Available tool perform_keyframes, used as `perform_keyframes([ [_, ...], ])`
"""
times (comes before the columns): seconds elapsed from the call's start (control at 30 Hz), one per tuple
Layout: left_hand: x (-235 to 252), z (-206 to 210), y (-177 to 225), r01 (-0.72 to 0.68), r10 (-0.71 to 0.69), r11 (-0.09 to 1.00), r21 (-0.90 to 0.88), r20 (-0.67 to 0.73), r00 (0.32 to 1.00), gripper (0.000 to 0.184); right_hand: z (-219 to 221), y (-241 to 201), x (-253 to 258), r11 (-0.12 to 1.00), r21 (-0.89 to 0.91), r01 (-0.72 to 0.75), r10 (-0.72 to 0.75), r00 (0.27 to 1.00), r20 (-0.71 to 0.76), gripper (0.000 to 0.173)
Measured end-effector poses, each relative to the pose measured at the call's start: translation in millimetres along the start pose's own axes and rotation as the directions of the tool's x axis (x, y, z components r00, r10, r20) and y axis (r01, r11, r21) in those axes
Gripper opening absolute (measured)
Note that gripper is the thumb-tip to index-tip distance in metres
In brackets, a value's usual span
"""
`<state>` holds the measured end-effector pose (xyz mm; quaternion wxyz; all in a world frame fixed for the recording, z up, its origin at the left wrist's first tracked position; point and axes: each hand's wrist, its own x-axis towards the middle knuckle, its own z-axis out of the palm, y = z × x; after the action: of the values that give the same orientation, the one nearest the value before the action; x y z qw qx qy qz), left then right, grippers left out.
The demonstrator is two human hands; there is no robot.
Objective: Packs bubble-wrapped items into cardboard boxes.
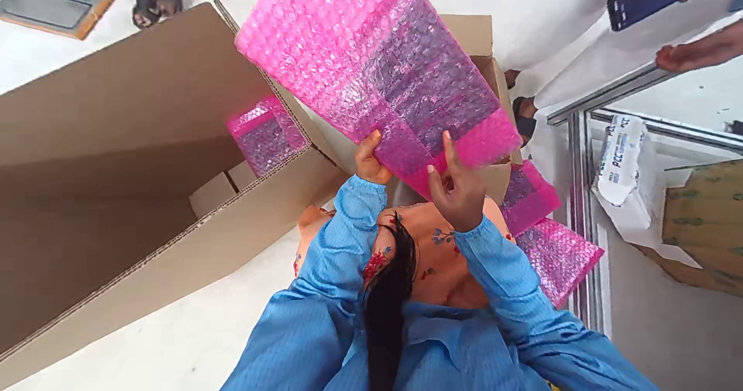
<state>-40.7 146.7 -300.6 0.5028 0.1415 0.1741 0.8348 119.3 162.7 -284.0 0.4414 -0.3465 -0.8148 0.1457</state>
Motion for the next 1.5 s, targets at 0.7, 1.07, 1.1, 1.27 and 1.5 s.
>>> perform_keyframes([
  [0.7, -1, -4, -34, 0.223, -0.218, 0.963, -0.15, 0.051, 0.975, 0.025, 17, 0, 40, 0.95, -0.309, 0.038, -0.013, 0.996, 0.084, 0.051],
  [1.07, -10, -1, -36, 0.256, -0.251, 0.954, -0.157, 0.051, 0.967, 0.027, 14, 1, 33, 0.954, -0.297, 0.03, -0.013, 0.998, 0.057, 0.05],
  [1.1, -11, -1, -36, 0.252, -0.247, 0.956, -0.149, 0.048, 0.968, 0.027, 13, 2, 32, 0.955, -0.293, 0.038, -0.024, 0.998, 0.051, 0.049],
  [1.27, -13, -1, -35, 0.243, -0.239, 0.959, -0.143, 0.047, 0.97, 0.028, 16, 1, 27, 0.954, -0.289, 0.079, -0.077, 0.997, 0.018, 0.042],
  [1.5, -14, 0, -34, 0.227, -0.221, 0.968, -0.111, 0.063, 0.973, 0.029, 16, -4, 22, 0.951, -0.299, 0.082, -0.084, 0.996, 0.008, 0.043],
])
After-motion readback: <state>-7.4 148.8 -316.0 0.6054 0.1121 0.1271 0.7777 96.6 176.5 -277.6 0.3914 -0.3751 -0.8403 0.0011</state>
